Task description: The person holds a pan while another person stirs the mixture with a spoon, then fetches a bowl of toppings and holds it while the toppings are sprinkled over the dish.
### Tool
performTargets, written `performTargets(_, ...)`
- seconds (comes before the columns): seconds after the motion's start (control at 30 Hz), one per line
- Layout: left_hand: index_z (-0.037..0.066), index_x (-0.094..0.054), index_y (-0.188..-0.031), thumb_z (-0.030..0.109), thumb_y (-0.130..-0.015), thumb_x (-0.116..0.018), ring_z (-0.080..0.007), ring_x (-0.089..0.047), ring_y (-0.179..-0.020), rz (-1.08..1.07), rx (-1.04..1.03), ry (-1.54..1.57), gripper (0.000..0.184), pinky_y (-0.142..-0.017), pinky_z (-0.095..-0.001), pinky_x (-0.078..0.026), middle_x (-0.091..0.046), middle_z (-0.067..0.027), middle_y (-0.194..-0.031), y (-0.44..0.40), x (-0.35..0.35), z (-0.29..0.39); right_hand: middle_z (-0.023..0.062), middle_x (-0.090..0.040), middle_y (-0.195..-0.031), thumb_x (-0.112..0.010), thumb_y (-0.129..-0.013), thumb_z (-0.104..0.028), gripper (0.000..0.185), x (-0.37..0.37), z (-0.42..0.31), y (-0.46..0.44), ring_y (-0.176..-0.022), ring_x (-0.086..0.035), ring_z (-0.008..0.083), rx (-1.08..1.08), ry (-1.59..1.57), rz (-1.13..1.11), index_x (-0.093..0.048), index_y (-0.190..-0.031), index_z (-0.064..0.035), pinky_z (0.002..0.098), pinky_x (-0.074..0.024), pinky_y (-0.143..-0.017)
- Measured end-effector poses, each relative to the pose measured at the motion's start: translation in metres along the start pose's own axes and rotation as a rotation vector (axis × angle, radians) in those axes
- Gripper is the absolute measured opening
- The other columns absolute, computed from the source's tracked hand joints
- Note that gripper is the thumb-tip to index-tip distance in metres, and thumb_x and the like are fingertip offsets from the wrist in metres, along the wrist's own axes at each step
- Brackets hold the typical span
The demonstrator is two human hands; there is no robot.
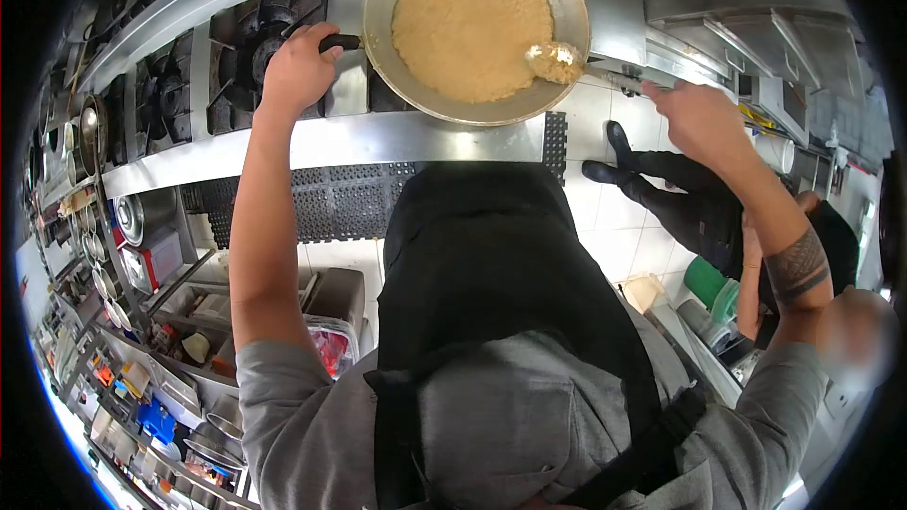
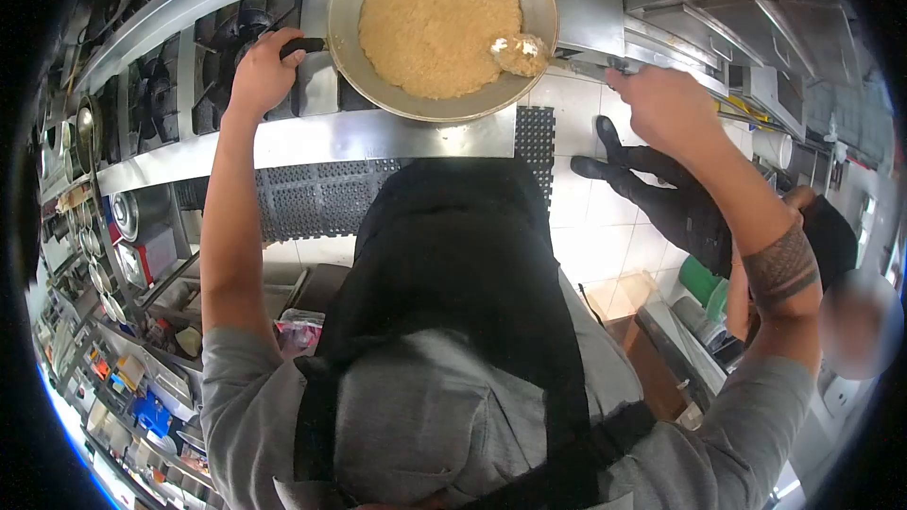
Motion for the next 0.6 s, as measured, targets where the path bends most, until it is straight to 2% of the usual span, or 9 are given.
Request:
performTargets(0.07, 0.013, -0.069, -0.122, 0.021, -0.091, -0.068, -0.0376, -0.066, -0.110, -0.010, 0.000, -0.006, 0.032, -0.093, -0.0468, -0.053, -0.068, -0.0148, -0.122, -0.001, 0.001, 0.001, 0.0141, -0.067, -0.097, -0.059, -0.089, -0.010, 0.058, 0.018, -0.007, 0.002, -0.084, -0.069, 0.0330, 0.010, -0.027, 0.105, -0.056, -0.146, -0.0197, 0.0476, -0.0559, -0.073)
performTargets(0.13, 0.012, -0.069, -0.122, 0.021, -0.091, -0.069, -0.0381, -0.066, -0.110, -0.021, -0.004, -0.012, 0.032, -0.094, -0.0471, -0.053, -0.068, -0.0159, -0.121, 0.000, 0.003, 0.003, 0.0148, -0.067, -0.096, -0.057, -0.090, -0.011, 0.057, -0.004, -0.034, -0.016, -0.081, -0.069, 0.0321, 0.079, -0.143, 0.263, -0.055, -0.147, -0.0201, 0.0468, -0.0561, -0.071)
performTargets(0.27, 0.010, -0.069, -0.122, 0.019, -0.091, -0.069, -0.0396, -0.065, -0.110, -0.003, -0.045, 0.035, 0.032, -0.095, -0.0468, -0.052, -0.068, -0.0180, -0.118, 0.004, -0.002, -0.001, 0.0163, -0.066, -0.107, -0.054, -0.088, -0.007, 0.060, -0.017, -0.108, -0.068, -0.086, -0.072, 0.0349, 0.116, -0.228, 0.148, -0.055, -0.147, -0.0207, 0.0454, -0.0582, -0.071)
performTargets(0.3, 0.011, -0.068, -0.121, 0.020, -0.090, -0.070, -0.0391, -0.066, -0.109, 0.003, -0.061, 0.033, 0.032, -0.093, -0.0469, -0.053, -0.068, -0.0175, -0.118, 0.006, -0.004, -0.003, 0.0163, -0.066, -0.107, -0.054, -0.088, -0.007, 0.060, -0.025, -0.116, -0.087, -0.086, -0.072, 0.0349, 0.118, -0.233, 0.150, -0.055, -0.147, -0.0207, 0.0454, -0.0582, -0.071)
performTargets(0.33, 0.011, -0.068, -0.121, 0.020, -0.090, -0.070, -0.0391, -0.066, -0.109, -0.001, -0.061, 0.028, 0.032, -0.093, -0.0469, -0.053, -0.068, -0.0175, -0.118, 0.007, -0.006, -0.004, 0.0178, -0.068, -0.107, -0.054, -0.089, -0.007, 0.058, -0.030, -0.119, -0.109, -0.085, -0.072, 0.0359, 0.088, -0.267, 0.256, -0.055, -0.146, -0.0187, 0.0466, -0.0584, -0.071)
performTargets(0.37, 0.011, -0.069, -0.121, 0.020, -0.090, -0.070, -0.0390, -0.066, -0.108, 0.015, -0.069, 0.037, 0.032, -0.092, -0.0469, -0.053, -0.068, -0.0173, -0.116, 0.007, -0.009, -0.005, 0.0192, -0.069, -0.107, -0.054, -0.090, -0.008, 0.056, -0.032, -0.117, -0.129, -0.084, -0.072, 0.0368, 0.058, -0.298, 0.361, -0.055, -0.145, -0.0168, 0.0477, -0.0586, -0.071)
performTargets(0.47, 0.012, -0.069, -0.120, 0.021, -0.090, -0.070, -0.0386, -0.067, -0.106, 0.039, -0.041, 0.030, 0.031, -0.091, -0.0467, -0.054, -0.069, -0.0164, -0.114, 0.014, -0.007, 0.000, 0.0230, -0.071, -0.103, -0.055, -0.090, -0.010, 0.053, -0.032, -0.097, -0.178, -0.087, -0.072, 0.0380, 0.019, -0.314, 0.344, -0.054, -0.143, -0.0124, 0.0508, -0.0583, -0.074)
performTargets(0.53, 0.012, -0.070, -0.120, 0.022, -0.090, -0.070, -0.0383, -0.067, -0.105, 0.048, -0.014, 0.012, 0.031, -0.089, -0.0466, -0.054, -0.070, -0.0158, -0.113, 0.019, -0.003, 0.008, 0.0251, -0.071, -0.096, -0.053, -0.091, -0.009, 0.049, -0.033, -0.067, -0.178, -0.089, -0.071, 0.0384, -0.116, -0.409, 0.400, -0.056, -0.140, -0.0088, 0.0513, -0.0579, -0.077)
performTargets(0.6, 0.015, -0.070, -0.121, 0.028, -0.092, -0.068, -0.0356, -0.066, -0.112, -0.009, 0.114, -0.055, 0.033, -0.093, -0.0455, -0.053, -0.069, -0.0131, -0.122, 0.025, -0.002, 0.014, 0.0246, -0.072, -0.098, -0.053, -0.091, -0.010, 0.043, -0.042, -0.047, -0.160, -0.093, -0.071, 0.0402, -0.153, -0.430, 0.353, -0.058, -0.133, -0.0056, 0.0524, -0.0573, -0.079)
Point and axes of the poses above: each hand's wrist, its own y-axis away from the middle knuckle, its own x-axis out of the back of the hand, z = x × y, the point moved 4 cm from there along -y, towards the middle knuckle
